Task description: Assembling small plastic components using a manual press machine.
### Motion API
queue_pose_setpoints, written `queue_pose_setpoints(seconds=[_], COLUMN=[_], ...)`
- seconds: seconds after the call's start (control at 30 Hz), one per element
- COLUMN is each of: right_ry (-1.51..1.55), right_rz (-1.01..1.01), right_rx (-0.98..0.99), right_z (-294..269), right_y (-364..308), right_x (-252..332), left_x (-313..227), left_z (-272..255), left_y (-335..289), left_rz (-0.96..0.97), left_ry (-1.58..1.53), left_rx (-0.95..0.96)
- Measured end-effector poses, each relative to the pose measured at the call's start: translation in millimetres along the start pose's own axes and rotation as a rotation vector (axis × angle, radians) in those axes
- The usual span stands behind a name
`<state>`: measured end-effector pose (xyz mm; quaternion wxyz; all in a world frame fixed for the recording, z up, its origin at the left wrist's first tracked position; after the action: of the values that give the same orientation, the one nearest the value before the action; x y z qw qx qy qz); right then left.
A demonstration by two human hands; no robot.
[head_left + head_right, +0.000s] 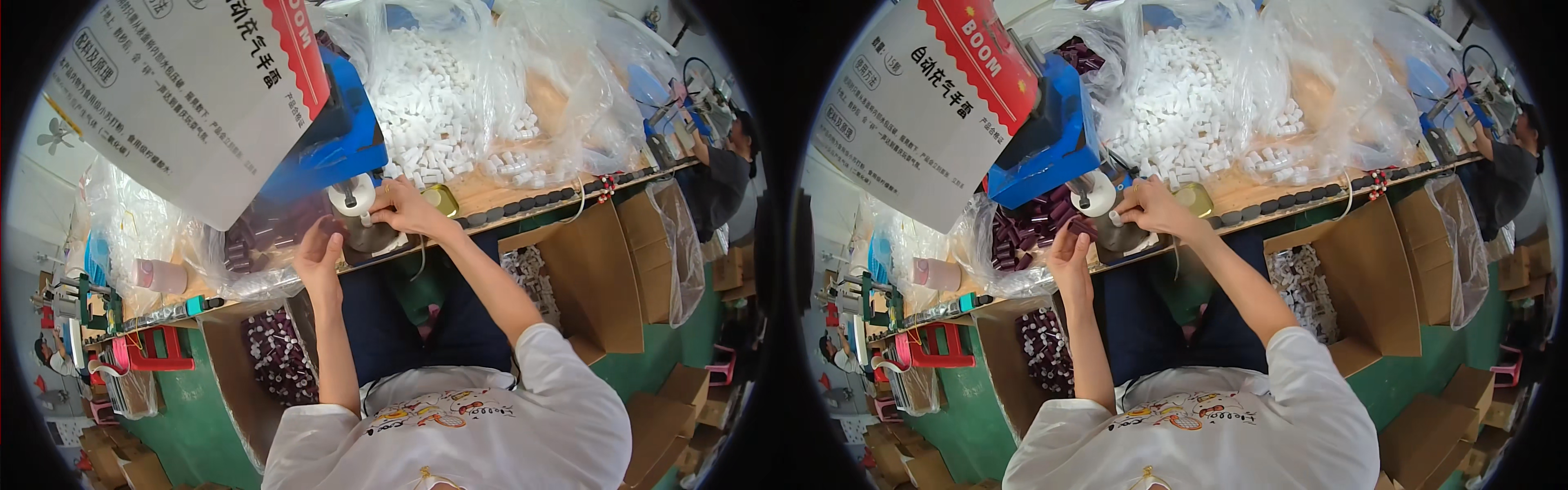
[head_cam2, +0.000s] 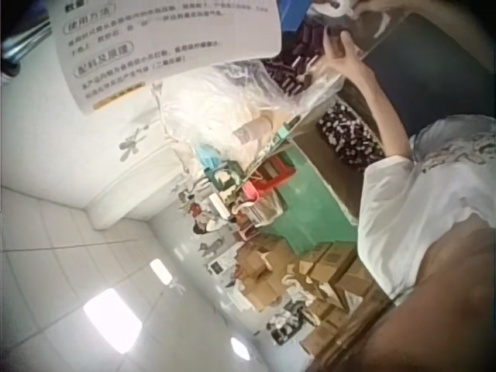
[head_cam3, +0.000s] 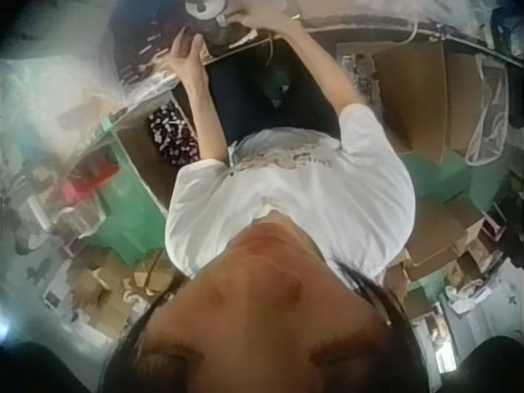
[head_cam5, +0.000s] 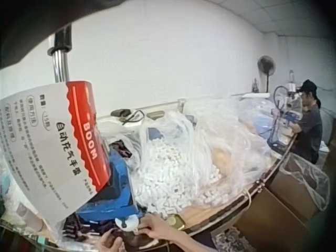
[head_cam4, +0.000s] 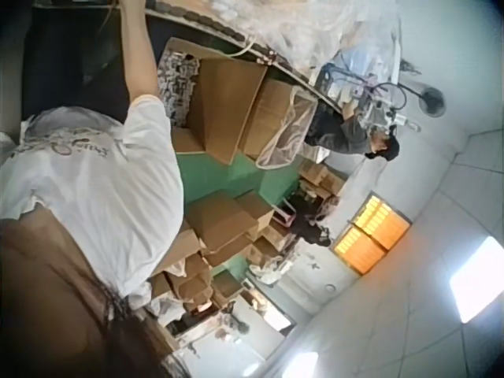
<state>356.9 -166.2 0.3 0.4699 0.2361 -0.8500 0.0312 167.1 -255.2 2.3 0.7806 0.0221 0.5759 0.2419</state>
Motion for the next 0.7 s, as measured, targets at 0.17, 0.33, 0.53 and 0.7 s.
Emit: queue_pose_setpoints(seconds=[0.17,0.33,0.53,0.7], right_ry=[-0.099,-0.184,0.11,-0.519], right_rz=[-0.071,-0.061,0.281,0.428], right_rx=[-0.138,-0.334,-0.517,-0.416], right_z=[3.8,10.4,-80.5,-225.0], right_y=[-11.6,-13.1,-12.8,-36.7], right_x=[7.0,10.0,-42.4,-142.0], left_x=[5.9,3.1,22.1,23.1], left_z=[-9.1,5.3,19.6,26.3], left_y=[-7.1,3.7,13.6,15.3], left_rz=[-0.021,0.07,0.152,0.405], left_ry=[0.121,0.145,0.201,0.638], left_rx=[-0.014,0.031,0.193,0.312])
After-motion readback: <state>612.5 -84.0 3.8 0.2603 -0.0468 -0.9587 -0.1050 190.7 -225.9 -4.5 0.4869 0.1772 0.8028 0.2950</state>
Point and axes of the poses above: each hand's wrist, its own y-axis towards the middle knuckle, its own z-axis out of the palm, x = y × z, the point moved 2 cm from there along y, towards the middle knuckle, and after that the axes turned 12 degrees about z, right-handed, at the moved point
